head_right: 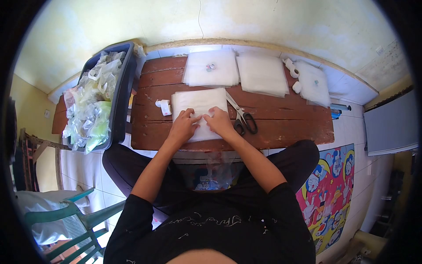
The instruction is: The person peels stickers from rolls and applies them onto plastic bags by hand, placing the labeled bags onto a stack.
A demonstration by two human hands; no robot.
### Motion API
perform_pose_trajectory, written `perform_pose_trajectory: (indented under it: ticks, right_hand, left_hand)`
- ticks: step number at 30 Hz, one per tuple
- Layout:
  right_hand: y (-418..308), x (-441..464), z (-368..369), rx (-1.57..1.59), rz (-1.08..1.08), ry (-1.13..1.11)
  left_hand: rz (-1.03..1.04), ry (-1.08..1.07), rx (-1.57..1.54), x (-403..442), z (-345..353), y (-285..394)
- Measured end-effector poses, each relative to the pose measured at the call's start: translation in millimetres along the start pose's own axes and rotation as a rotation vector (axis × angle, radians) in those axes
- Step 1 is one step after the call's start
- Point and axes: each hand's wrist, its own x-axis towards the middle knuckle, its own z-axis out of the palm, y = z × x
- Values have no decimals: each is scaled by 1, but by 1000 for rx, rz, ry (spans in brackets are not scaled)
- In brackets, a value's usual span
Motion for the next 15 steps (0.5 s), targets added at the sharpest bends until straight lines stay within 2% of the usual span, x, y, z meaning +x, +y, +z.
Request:
perform_pose_trajectory:
  ticks: [2, 3, 5, 6, 8, 9, 11, 12, 14, 15]
  right_hand:
    - [-8, -9, -4, -261, -161, 102]
    - [-3, -8, -5, -264, -164, 104]
    - [9, -6, -6, -557, -386, -9]
    - [9, -10, -4, -559, -387, -8]
    - [8, -15, 1, -749, -439, 184]
    - [3, -16, 0, -748, -441, 184]
    - [-8, -18, -7, -813, -279, 262]
    - [-7, -16, -13, -813, -280, 263]
    - [-5, -14, -25, -846, -436, 434]
    - [-7, -14, -29, -848, -437, 433]
  left_hand:
    - [5, 9, 2, -1, 1, 0]
    - [11, 16, 5, -2, 1, 0]
    - [17, 35, -4, -2, 1, 1]
    - [21, 50, -10, -2, 1, 1]
    - [10, 54, -49, -3, 0, 2]
    - [-2, 54, -90, -4, 0, 2]
    - [-3, 78, -89, -4, -1, 3]
    - [-5, 102, -91, -4, -1, 4]
    - [-6, 97, -102, -4, -2, 4]
    - [-7, 91, -112, -4, -3, 5]
